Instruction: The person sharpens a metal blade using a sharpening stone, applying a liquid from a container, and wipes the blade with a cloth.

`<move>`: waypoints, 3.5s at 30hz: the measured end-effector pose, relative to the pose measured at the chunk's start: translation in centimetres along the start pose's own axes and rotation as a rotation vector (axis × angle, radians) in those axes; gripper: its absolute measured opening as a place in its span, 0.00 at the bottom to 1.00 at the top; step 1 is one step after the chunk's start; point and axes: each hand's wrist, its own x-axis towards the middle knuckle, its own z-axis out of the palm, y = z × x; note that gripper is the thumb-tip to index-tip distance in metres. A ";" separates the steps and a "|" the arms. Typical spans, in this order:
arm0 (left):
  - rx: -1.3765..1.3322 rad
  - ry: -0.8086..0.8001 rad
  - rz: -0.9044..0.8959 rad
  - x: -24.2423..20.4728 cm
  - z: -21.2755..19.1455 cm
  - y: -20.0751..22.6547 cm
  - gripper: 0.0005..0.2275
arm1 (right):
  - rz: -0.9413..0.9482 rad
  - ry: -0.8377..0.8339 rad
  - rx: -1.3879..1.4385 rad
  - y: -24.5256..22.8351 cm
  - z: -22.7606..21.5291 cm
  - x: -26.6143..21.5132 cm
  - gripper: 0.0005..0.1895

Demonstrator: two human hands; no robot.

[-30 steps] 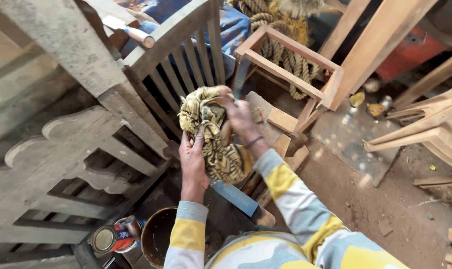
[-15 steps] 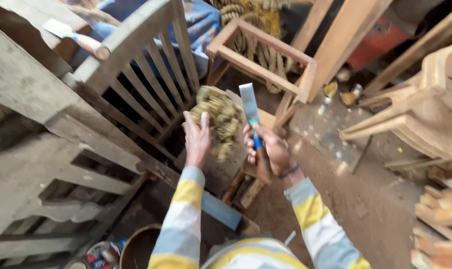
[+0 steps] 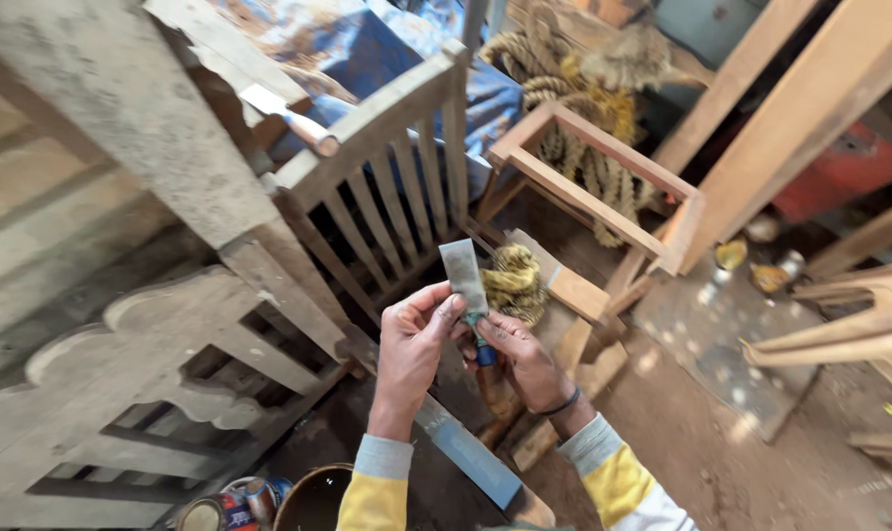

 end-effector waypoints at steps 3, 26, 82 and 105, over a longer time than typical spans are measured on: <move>0.022 0.101 0.034 -0.2 -0.8 0.9 0.13 | -0.030 -0.123 0.041 0.1 0.9 0.7 0.18; -0.159 0.273 0.187 -0.2 1.8 4.2 0.10 | -0.182 -0.013 0.105 3.9 1.0 0.0 0.14; -0.601 -0.171 0.287 -0.3 -2.4 8.0 0.54 | -0.779 -0.021 -1.611 -8.7 3.3 -5.3 0.19; -1.193 -0.488 0.213 -1.4 -0.2 7.6 0.53 | 0.017 -0.304 -0.317 -3.3 4.9 -2.0 0.24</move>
